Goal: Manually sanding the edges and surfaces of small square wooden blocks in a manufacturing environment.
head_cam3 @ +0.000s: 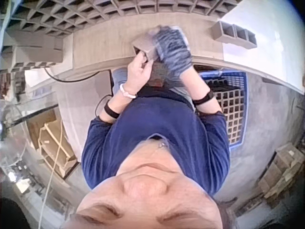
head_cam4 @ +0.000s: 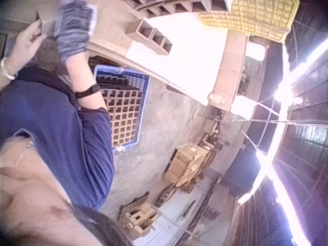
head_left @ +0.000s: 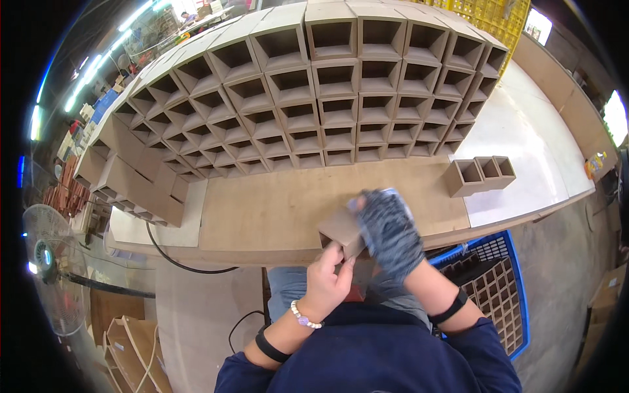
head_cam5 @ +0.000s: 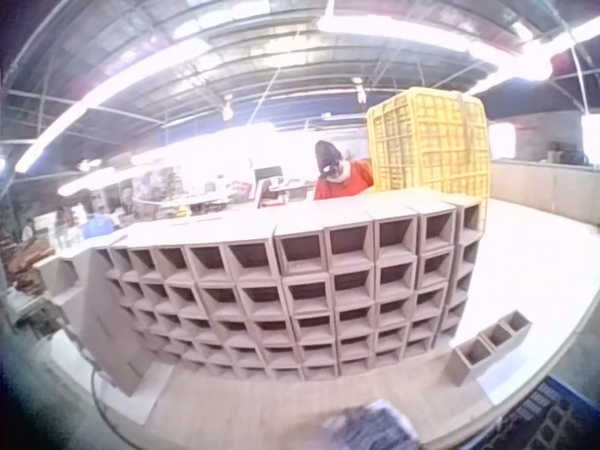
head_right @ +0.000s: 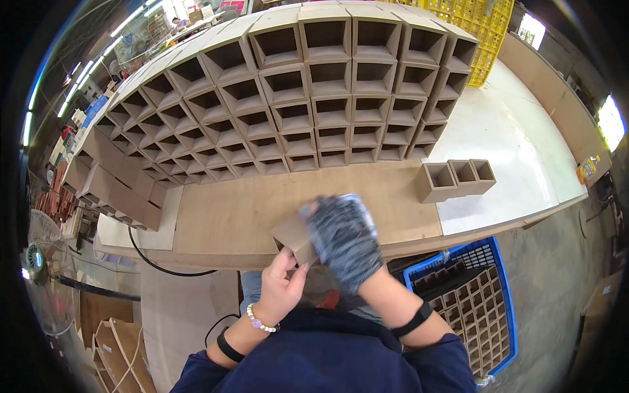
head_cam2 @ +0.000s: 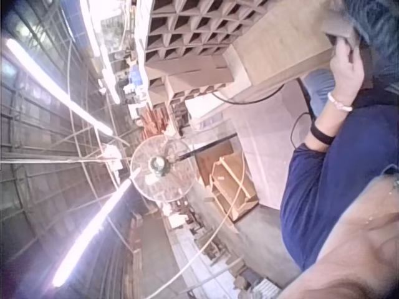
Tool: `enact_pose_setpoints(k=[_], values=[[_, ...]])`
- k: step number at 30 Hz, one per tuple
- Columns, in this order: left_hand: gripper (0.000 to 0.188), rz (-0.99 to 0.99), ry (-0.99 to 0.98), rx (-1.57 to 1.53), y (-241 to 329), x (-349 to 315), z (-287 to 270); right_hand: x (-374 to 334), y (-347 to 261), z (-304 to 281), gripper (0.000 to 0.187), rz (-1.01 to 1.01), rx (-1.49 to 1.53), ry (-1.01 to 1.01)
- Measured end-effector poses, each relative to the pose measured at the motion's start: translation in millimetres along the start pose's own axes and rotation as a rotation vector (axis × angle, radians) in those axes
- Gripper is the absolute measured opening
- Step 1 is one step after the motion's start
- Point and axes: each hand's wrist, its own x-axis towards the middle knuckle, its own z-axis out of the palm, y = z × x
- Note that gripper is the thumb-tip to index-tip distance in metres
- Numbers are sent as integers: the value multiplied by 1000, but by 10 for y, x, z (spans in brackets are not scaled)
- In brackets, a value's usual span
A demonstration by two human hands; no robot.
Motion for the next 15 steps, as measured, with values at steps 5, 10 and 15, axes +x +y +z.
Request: enact_pose_setpoints(k=[5, 10, 15], values=[[28, -368, 135, -775, 205, 150, -167, -103, 215, -76, 35, 87, 89, 94], [30, -647, 181, -697, 44, 159, -258, -267, -118, -113, 36, -366, 182, 76], [28, -506, 40, -872, 151, 79, -234, -126, 178, 129, 35, -257, 120, -22]])
